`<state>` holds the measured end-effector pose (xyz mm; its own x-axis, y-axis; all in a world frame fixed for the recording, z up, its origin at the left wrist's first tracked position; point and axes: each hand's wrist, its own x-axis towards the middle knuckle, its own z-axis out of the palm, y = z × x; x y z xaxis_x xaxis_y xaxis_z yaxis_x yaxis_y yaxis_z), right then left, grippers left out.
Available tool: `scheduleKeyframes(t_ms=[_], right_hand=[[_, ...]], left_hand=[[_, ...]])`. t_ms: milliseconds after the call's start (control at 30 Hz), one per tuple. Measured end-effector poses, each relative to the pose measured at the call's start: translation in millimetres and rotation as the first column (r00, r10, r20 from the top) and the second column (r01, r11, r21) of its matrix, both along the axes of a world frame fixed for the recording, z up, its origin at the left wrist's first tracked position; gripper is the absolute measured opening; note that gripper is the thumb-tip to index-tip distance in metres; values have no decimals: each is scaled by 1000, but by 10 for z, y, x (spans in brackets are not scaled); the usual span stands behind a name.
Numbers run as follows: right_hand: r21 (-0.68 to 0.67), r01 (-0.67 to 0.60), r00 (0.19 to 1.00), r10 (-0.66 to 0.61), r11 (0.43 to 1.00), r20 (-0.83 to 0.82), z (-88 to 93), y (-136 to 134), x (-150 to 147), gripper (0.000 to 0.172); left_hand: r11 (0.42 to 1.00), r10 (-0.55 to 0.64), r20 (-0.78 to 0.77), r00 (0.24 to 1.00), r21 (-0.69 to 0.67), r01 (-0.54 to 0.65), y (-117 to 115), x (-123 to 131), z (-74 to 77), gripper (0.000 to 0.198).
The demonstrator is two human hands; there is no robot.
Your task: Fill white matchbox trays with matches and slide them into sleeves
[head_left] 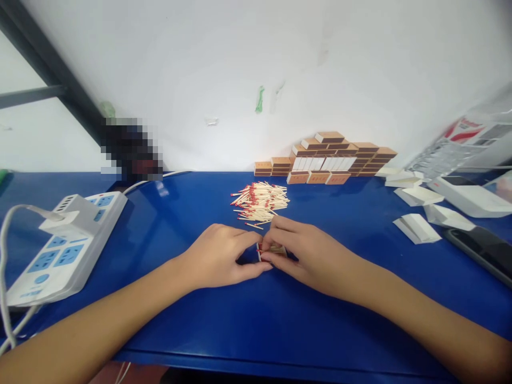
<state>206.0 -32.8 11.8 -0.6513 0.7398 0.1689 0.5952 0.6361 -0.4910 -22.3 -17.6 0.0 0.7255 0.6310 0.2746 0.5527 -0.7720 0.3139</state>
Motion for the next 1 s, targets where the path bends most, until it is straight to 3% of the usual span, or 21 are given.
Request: scheduleKeyframes(t_ms=[233, 633, 1000], right_hand=[[26, 47, 999, -48, 999, 6, 41, 16, 55, 10], [21, 19, 991, -22, 1000, 129, 62, 98, 212, 16], [60, 37, 994, -43, 998, 100, 24, 61, 126, 14]], left_hand=[[1000, 2, 22, 1000, 11, -3, -1, 2, 2, 29], [999, 43, 9, 999, 20, -43, 16, -12, 7, 32], [999, 37, 11, 999, -6, -36, 34, -12, 10, 32]])
